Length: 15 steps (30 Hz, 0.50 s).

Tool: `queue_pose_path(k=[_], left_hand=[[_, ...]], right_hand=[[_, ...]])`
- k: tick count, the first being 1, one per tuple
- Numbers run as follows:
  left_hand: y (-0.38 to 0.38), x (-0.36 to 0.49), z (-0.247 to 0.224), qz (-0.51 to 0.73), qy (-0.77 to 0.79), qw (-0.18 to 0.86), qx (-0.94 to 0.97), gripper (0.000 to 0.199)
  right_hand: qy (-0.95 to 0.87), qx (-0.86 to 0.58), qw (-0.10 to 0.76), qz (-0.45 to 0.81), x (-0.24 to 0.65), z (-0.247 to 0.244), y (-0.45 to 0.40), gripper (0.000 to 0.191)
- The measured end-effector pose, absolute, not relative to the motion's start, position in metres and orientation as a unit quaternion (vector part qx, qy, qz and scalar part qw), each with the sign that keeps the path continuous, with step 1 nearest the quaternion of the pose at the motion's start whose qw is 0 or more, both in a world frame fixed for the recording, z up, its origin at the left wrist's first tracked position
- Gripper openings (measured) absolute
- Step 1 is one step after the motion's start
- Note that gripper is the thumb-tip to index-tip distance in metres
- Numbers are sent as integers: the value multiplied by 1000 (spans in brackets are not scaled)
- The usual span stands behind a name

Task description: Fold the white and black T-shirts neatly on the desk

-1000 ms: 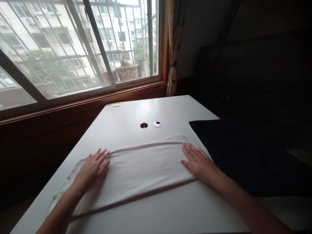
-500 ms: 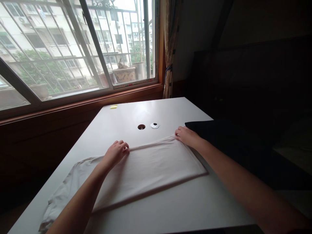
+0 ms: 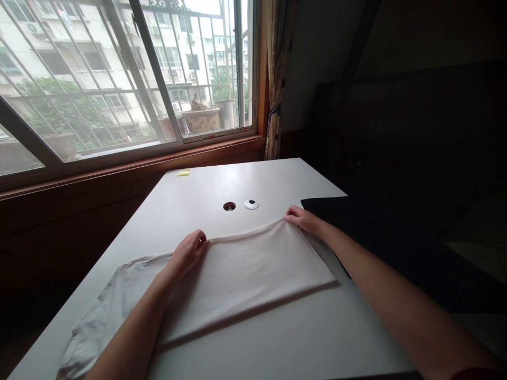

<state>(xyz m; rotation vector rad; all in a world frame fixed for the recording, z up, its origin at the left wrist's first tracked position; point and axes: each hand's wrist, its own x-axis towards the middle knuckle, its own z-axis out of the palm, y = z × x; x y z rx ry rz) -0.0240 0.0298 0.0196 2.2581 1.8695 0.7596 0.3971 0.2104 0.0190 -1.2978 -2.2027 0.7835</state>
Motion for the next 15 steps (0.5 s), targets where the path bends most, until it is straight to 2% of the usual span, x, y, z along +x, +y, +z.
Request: queue_pose_path(k=[7,15], left_hand=[[30,-27,12,261,625,47,734,11],[27,-23,12,223,649,-28,727,24]], right_hand=[[-794,-497,246,250,402,9,216,20],[-808,-504,262,156,400,3,214,18]])
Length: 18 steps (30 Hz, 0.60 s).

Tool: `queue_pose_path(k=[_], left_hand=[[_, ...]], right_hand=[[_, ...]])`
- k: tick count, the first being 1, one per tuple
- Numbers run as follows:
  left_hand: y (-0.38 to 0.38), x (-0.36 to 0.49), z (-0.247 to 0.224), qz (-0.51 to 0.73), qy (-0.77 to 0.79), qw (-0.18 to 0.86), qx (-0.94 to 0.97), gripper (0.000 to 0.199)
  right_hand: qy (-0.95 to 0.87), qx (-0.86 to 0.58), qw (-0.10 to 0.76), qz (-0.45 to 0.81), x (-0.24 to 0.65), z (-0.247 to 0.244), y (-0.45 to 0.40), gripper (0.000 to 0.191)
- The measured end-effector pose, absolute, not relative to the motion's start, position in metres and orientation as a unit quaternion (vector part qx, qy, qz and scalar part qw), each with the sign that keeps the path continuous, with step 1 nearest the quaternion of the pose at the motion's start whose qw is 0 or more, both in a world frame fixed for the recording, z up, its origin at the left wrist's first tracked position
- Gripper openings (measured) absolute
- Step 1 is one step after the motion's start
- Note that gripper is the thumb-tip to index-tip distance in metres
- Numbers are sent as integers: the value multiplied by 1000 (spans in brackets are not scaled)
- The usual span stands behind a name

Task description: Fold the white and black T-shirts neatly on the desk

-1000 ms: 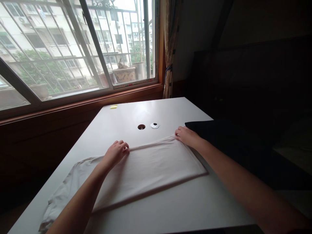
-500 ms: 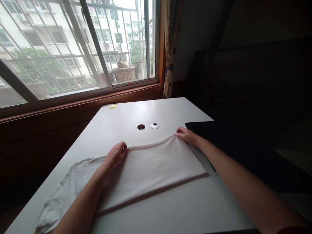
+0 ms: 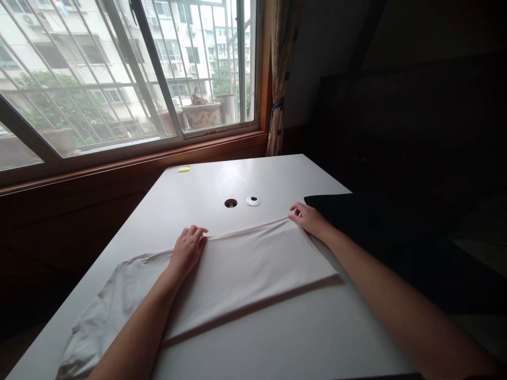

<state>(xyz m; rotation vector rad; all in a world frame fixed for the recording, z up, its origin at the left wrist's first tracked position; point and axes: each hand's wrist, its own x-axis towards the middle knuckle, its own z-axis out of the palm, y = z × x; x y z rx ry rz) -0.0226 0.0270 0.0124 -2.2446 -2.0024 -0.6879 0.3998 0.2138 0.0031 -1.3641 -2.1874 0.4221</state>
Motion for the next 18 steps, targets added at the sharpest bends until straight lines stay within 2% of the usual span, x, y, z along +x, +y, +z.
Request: queue_pose_path(k=[6,11,18], left_hand=[[23,-17,18,-173,-654,85,-731,31],[17,-1,30,-166,-600,108,-775,38],[11,27,11,-89,-527,13,-845,59]], right_hand=[[-808,-511,290,34,389,11,195,12],[-849,-452,274,2,361,29,153,22],[-938,-311,131,81,319,12,97,54]])
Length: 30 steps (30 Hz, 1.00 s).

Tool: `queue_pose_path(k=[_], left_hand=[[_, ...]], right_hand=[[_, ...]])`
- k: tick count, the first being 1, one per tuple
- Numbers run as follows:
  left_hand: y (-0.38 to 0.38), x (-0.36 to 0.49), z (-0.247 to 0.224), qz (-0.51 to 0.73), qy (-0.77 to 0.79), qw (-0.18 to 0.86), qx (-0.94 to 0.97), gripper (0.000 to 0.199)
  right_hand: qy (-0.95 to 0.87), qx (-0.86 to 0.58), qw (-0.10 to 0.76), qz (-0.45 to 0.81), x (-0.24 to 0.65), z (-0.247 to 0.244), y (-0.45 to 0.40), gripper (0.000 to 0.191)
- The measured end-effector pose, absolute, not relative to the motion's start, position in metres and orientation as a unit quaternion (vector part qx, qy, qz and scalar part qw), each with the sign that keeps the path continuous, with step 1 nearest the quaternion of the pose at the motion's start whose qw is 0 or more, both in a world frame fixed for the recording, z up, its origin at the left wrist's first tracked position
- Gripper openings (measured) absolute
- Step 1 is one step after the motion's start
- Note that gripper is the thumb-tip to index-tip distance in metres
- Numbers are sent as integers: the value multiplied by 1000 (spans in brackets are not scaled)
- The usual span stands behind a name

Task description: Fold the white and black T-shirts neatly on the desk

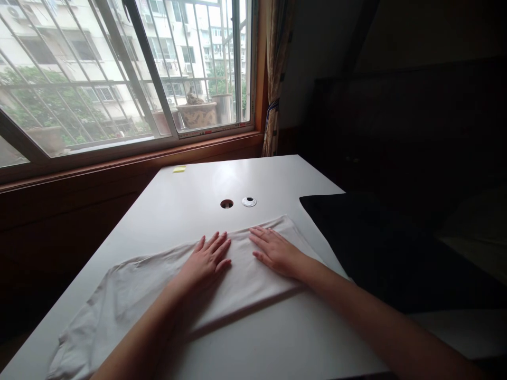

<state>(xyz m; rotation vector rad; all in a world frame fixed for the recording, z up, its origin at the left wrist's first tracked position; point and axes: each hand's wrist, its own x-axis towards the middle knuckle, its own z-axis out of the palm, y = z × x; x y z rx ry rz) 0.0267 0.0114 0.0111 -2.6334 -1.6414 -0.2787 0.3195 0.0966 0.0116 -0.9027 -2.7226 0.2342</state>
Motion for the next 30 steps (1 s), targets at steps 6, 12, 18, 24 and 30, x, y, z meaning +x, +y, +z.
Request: queue_pose_path(k=[6,12,18,24,30], left_hand=[[16,1,5,-70,-566,-9,-822,62],[25,-20,6,-63,-598,-14,-799,63],[22,-42,9,-67,-637,28,-767,60],[-1,-47,25,-122,-604,124,-778,48],[-22,-24,19,-91,-565,57,-818,51]], right_hand=[[-917,-377,100,78,342,0,122,64],[-899,-425,95,50,358,-4,141,67],[-870,-483,87,47,367,-9,147,68],[-858,-477,187,-39,364,1,138,57],[-910,-364,196,28,361,6,133,45]])
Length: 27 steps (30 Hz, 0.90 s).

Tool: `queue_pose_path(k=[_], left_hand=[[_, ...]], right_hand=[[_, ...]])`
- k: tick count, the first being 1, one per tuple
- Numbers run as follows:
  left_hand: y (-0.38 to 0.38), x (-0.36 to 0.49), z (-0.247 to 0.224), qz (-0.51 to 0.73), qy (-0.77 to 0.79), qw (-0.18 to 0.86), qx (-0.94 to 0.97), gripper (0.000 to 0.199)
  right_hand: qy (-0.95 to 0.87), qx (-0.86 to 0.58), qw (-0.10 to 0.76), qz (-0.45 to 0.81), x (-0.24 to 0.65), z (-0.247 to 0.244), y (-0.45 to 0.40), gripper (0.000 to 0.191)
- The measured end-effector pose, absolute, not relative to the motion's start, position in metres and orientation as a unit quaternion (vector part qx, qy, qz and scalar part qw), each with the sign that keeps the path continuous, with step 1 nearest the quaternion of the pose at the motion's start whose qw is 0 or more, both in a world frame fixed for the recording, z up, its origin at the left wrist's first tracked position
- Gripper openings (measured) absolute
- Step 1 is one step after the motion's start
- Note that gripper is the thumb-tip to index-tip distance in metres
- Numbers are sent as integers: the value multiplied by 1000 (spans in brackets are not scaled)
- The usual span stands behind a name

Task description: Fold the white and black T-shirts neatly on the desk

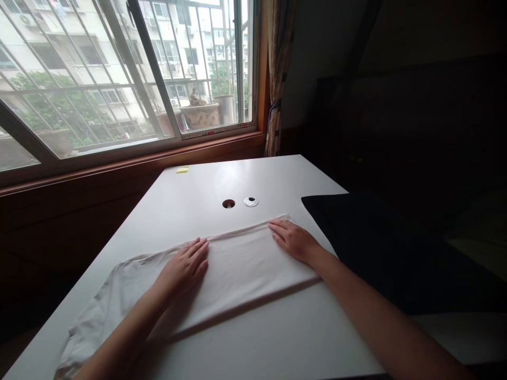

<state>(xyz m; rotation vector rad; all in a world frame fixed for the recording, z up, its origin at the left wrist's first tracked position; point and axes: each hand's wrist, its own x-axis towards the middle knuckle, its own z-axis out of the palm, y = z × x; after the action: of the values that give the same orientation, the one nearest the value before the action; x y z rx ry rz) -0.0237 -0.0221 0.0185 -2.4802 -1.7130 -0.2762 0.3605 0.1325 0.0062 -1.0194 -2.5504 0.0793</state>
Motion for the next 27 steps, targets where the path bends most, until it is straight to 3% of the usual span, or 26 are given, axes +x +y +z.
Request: queue_pose_path(k=[13,20,27], left_hand=[[-38,-65,1,-40,-604,33,-795,64],[-52,-136,2,-13,-676,-25,-737,60],[-65,-208,-2,-12,-771,-14,-637,60]], right_hand=[[-889,-450,73,50,367,-1,141,69],[-882,-466,50,53,370,-5,144,74],[-872,-485,56,34,371,-6,144,75]])
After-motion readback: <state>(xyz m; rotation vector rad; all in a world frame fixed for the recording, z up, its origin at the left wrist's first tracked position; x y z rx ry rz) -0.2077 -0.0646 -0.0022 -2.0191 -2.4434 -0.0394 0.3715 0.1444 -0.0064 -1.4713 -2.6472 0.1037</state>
